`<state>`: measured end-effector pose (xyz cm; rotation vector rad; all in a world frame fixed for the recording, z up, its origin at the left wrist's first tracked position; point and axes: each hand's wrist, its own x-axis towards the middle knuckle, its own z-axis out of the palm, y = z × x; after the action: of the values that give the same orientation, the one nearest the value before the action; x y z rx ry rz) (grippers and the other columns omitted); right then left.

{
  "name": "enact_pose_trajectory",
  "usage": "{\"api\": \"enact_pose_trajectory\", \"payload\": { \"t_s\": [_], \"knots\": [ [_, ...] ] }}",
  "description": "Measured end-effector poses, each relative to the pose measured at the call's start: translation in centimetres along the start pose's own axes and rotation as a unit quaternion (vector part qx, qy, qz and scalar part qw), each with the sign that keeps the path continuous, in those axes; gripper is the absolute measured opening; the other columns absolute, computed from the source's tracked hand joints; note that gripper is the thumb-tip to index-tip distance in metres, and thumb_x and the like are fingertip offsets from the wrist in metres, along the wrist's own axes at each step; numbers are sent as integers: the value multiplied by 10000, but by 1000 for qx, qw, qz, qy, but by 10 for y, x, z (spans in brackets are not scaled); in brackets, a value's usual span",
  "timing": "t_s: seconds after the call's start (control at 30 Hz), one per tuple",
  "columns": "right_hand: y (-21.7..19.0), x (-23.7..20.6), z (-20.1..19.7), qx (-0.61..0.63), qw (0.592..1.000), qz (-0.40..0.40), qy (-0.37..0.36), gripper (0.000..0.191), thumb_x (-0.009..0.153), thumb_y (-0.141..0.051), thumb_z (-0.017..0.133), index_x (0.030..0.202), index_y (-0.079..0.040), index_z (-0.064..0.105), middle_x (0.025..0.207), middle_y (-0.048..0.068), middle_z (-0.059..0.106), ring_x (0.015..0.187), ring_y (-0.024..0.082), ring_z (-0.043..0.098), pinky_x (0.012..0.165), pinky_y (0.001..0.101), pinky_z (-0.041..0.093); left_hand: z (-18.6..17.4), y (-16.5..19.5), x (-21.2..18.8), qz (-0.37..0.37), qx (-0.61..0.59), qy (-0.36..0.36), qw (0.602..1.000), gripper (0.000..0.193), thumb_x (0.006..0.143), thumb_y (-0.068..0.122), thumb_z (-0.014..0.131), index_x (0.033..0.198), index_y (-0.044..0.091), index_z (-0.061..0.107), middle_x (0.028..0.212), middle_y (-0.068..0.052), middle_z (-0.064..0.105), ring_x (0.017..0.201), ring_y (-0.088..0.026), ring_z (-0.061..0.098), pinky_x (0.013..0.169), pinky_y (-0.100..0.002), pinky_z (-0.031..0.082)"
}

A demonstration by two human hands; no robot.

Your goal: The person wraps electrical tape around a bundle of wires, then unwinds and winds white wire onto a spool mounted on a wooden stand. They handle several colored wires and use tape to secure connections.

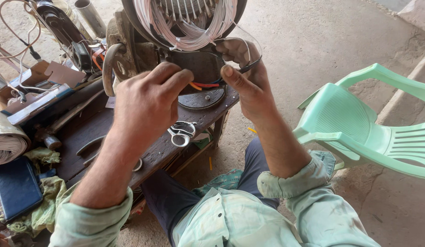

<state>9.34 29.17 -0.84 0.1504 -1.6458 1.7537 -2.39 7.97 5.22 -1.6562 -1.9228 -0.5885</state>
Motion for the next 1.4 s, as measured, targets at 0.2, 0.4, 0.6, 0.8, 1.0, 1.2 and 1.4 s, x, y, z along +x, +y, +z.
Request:
{"api": "enact_pose_trajectory", "payload": {
  "t_s": [0.2,0.4,0.6,0.8,1.0,1.2,1.4],
  "knots": [
    [3,6,-10,0,999,33,28,404,1036,-417,641,1231,-63,631,1242,163,704,1257,253,629,1171,444,406,-11,5,-6,1,-8,-8,1000,342,822,2,728,1135,137,734,1073,-30,697,893,-229,718,716,-389,579],
    [1,-1,-11,88,995,38,27,154,996,-111,698,1132,-53,655,1104,153,731,1079,219,687,1024,385,518,-4,-4,-3,-3,13,4,1000,229,875,104,754,1095,170,744,1043,-13,700,973,-251,663,847,-437,549],
    [-2,0,-14,156,987,34,-20,150,1012,-42,707,1156,-33,665,1077,144,720,1024,177,680,943,295,541,-5,-9,-7,-5,-134,-75,988,217,911,236,776,1063,88,731,944,-68,719,884,-285,697,754,-438,551],
    [-11,-5,-7,38,998,44,-13,324,1010,-166,746,1270,-13,628,1165,139,701,898,110,598,816,239,488,1,4,-19,-59,-342,-140,927,317,879,316,782,1046,50,736,891,-103,733,817,-287,739,694,-409,569],
    [-32,-25,8,-172,984,-22,-34,519,991,-249,738,1373,26,522,1319,165,630,1210,134,593,1028,267,481,15,7,-30,-53,-408,-141,901,332,920,357,769,1053,53,749,919,-104,742,864,-269,743,731,-380,577],
    [-33,-37,18,-82,995,48,34,485,1000,-131,729,1401,69,544,1211,180,676,920,110,597,777,242,509,28,-8,-23,-203,-560,-53,801,540,982,327,722,1358,-42,603,1170,-167,727,1092,-186,708,958,-320,597],
    [-23,-47,24,52,997,44,38,458,992,-9,659,1398,88,472,1285,219,648,1028,191,712,905,310,624,36,4,-13,-244,-580,-8,777,618,992,219,721,1449,-93,446,1345,-217,638,1246,-221,678,1007,-321,598]
  ]
}}
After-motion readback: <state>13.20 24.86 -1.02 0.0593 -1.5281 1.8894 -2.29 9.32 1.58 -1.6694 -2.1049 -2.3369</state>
